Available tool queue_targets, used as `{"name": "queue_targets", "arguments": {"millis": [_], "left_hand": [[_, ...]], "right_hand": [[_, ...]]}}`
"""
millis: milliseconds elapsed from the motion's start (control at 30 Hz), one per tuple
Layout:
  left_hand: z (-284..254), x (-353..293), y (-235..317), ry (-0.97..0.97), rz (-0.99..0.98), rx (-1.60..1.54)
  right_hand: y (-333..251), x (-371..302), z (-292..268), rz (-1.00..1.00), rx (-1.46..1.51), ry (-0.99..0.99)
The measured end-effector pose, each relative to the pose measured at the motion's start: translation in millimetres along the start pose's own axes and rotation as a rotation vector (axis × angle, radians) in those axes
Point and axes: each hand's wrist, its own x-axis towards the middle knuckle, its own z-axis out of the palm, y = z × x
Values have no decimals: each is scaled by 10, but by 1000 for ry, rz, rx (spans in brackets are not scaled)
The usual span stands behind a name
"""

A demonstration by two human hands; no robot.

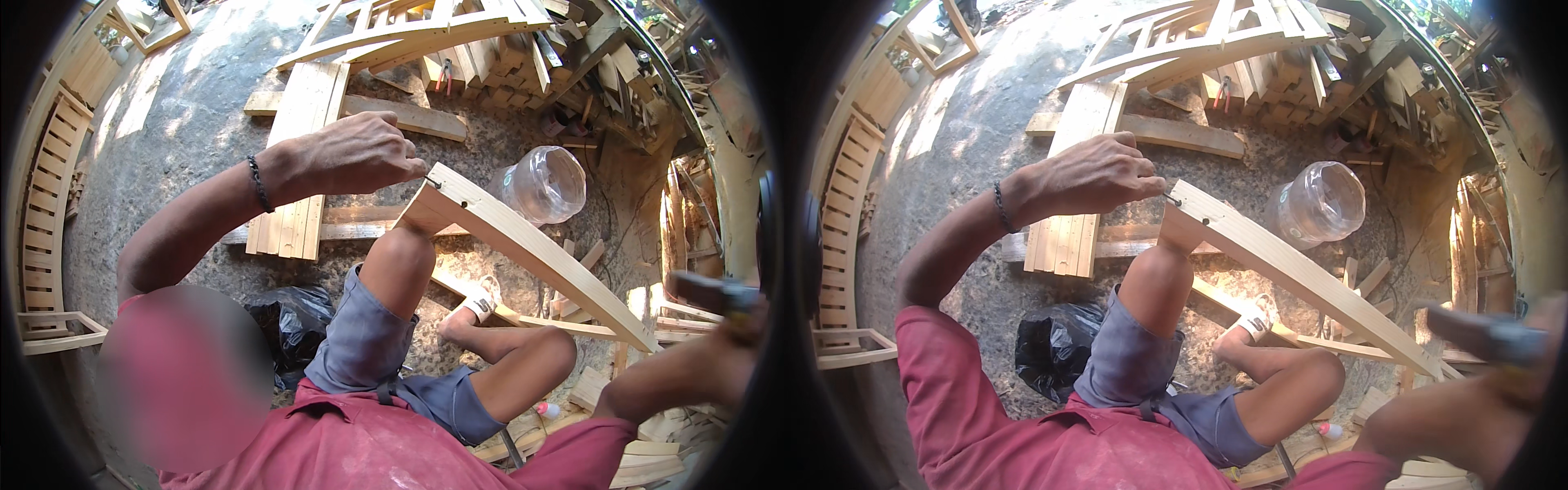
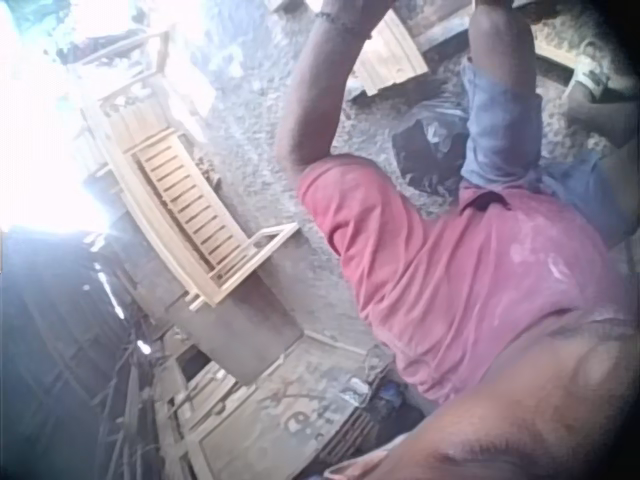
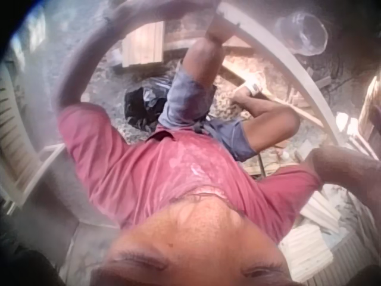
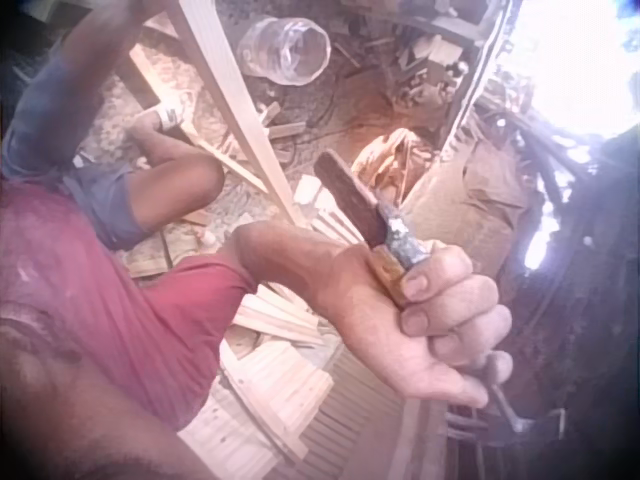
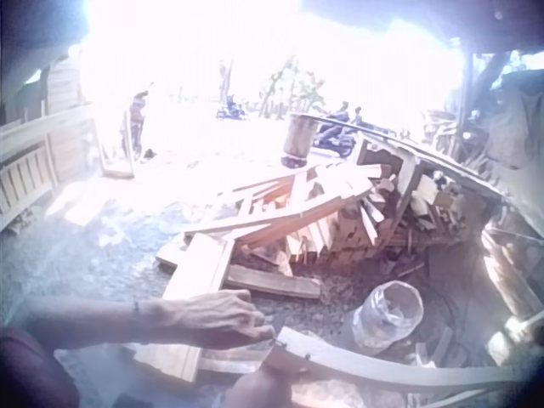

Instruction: The person assembles a wooden frame by applying glue to joints and hammering nails into pre-drilled holes.

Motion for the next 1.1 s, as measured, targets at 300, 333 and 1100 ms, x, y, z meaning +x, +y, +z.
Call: {"name": "queue_targets", "arguments": {"millis": [300, 333, 1100], "left_hand": [[41, -31, 22, -44, -27, 43], [27, -37, 31, -62, -32, 54], [-48, 131, 49, -57, 2, 87]], "right_hand": [[266, -346, 534, 632, 21, -240], [153, -150, 391, 528, 201, -155], [638, -1284, 644, 544, -330, -492]]}}
